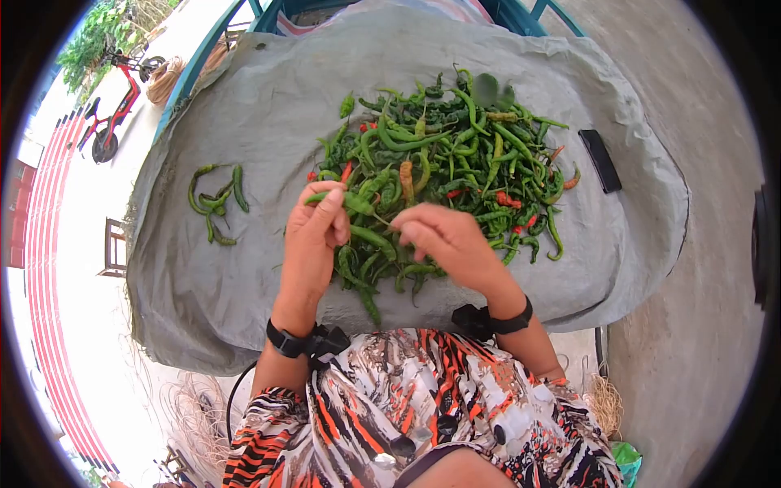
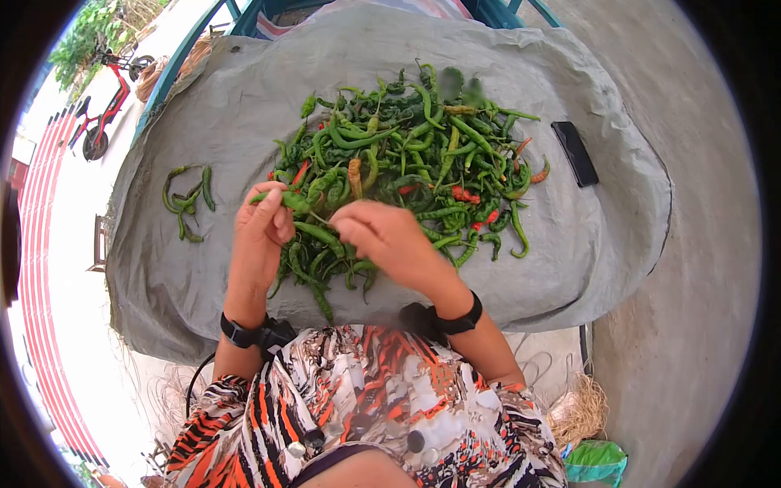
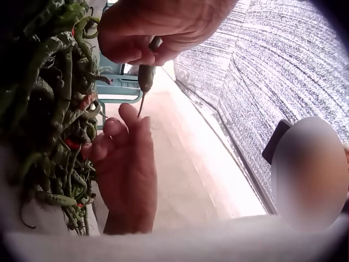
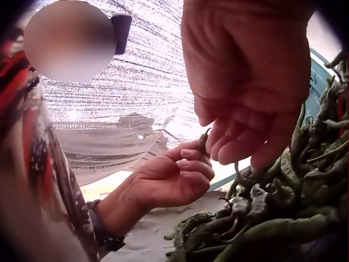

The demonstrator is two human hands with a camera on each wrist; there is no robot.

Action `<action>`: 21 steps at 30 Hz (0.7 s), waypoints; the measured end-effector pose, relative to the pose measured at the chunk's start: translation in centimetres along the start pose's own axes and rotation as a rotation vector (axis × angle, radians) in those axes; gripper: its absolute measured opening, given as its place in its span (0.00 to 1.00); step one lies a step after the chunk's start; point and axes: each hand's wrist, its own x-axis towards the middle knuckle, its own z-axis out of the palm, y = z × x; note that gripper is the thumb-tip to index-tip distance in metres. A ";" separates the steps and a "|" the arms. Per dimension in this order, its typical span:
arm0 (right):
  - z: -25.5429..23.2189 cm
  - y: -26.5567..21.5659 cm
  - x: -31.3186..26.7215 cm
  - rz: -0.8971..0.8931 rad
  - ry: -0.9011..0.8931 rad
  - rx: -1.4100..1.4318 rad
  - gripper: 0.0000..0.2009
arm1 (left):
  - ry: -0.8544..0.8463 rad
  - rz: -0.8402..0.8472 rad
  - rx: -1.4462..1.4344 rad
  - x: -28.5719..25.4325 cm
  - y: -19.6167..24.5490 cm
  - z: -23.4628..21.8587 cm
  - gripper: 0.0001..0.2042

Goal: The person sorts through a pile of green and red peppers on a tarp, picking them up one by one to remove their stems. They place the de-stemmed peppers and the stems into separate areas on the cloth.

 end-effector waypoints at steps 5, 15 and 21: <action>-2.3 1.7 -0.1 -0.053 0.528 -0.477 0.11 | 0.175 0.113 0.045 0.2 0.9 0.6 0.20; -3.6 3.1 -0.3 -0.060 0.615 -0.722 0.10 | -0.051 0.031 0.368 -0.4 -0.4 0.8 0.12; -3.4 0.7 -1.8 -0.052 0.525 -0.135 0.10 | -0.253 -0.027 0.473 -0.5 -0.9 2.3 0.20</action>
